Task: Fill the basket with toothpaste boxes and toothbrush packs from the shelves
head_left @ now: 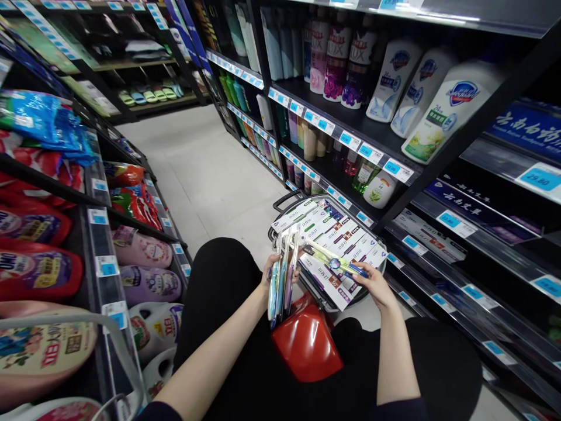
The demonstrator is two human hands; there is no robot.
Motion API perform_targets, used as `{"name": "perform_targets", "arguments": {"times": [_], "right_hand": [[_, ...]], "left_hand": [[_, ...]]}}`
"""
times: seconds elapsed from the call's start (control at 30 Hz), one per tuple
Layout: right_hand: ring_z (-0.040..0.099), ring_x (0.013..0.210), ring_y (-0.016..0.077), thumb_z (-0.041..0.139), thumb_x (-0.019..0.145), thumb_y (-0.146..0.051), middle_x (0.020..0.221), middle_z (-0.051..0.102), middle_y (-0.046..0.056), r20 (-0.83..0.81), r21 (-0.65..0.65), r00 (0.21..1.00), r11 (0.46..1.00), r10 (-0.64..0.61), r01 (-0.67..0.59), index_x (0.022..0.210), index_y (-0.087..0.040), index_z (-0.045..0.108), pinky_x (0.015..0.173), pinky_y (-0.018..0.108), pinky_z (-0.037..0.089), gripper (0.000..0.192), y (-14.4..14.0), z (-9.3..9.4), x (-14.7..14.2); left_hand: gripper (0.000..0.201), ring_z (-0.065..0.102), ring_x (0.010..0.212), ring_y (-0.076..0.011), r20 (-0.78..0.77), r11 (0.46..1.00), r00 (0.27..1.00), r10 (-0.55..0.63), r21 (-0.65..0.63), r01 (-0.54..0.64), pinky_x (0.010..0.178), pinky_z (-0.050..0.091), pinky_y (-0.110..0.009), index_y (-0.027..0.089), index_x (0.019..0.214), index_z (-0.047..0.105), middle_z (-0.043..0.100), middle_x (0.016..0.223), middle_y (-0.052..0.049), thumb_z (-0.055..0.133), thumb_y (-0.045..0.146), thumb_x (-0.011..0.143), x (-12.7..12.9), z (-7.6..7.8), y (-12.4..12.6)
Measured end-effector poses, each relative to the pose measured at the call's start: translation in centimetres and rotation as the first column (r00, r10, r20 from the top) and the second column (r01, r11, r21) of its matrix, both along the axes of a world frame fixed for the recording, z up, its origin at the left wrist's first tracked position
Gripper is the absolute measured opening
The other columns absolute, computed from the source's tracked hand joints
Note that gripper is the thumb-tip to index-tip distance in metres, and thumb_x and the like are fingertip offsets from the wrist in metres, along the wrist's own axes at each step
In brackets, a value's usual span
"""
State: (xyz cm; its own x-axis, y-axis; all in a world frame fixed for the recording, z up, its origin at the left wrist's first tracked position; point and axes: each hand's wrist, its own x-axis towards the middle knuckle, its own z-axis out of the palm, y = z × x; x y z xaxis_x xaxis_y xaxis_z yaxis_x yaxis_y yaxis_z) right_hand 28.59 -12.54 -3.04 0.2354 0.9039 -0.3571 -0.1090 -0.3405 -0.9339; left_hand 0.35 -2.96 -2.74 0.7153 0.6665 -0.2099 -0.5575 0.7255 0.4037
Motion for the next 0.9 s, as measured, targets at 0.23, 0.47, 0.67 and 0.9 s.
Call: {"name": "perform_targets", "arguments": {"times": [0.23, 0.47, 0.67, 0.9], "right_hand": [[0.06, 0.091, 0.0237, 0.08, 0.053, -0.042, 0.099, 0.069, 0.006, -0.006, -0.009, 1.0, 1.0, -0.016, 0.016, 0.092, -0.02, 0.069, 0.082, 0.036, 0.045, 0.045, 0.0, -0.1, 0.0], [0.061, 0.087, 0.0238, 0.082, 0.049, -0.047, 0.091, 0.07, 0.006, -0.061, -0.086, 0.998, 0.996, 0.005, -0.01, 0.087, -0.019, 0.073, 0.085, 0.037, 0.044, 0.048, 0.1, 0.6, -0.2], [0.056, 0.067, 0.0175, 0.081, 0.051, -0.048, 0.076, 0.068, 0.004, -0.125, -0.157, 0.991, 0.985, 0.053, -0.073, 0.088, -0.017, 0.073, 0.065, 0.031, 0.042, 0.049, -0.2, 1.1, -0.3], [0.042, 0.052, 0.0088, 0.08, 0.053, -0.049, 0.063, 0.06, 0.0, -0.17, -0.166, 0.983, 0.981, 0.074, -0.102, 0.088, -0.014, 0.073, 0.051, 0.025, 0.031, 0.05, -0.2, 0.7, -0.3]], "left_hand": [[0.062, 0.058, 0.064, -0.0153, -0.014, 1.0, 1.0, 0.009, -0.005, -0.009, 0.052, 0.043, -0.024, 0.012, 0.132, 0.048, 0.066, 0.109, -0.014, 0.051, 0.04, 0.076, 0.0, 0.0, 0.0], [0.064, 0.058, 0.062, -0.0161, -0.025, 0.999, 0.999, 0.023, -0.043, -0.024, 0.051, 0.043, -0.025, 0.011, 0.132, 0.047, 0.068, 0.096, -0.012, 0.052, 0.039, 0.075, 0.0, 0.0, 0.0], [0.064, 0.058, 0.062, -0.0158, -0.064, 0.996, 0.997, 0.051, -0.076, -0.056, 0.051, 0.043, -0.025, 0.012, 0.131, 0.048, 0.067, 0.109, -0.015, 0.055, 0.038, 0.073, 0.1, 0.5, 0.0], [0.064, 0.058, 0.062, -0.0165, -0.098, 0.995, 0.994, 0.056, -0.08, -0.064, 0.052, 0.044, -0.024, 0.012, 0.13, 0.049, 0.07, 0.089, -0.01, 0.057, 0.038, 0.072, 0.1, 0.5, 0.0]]}}
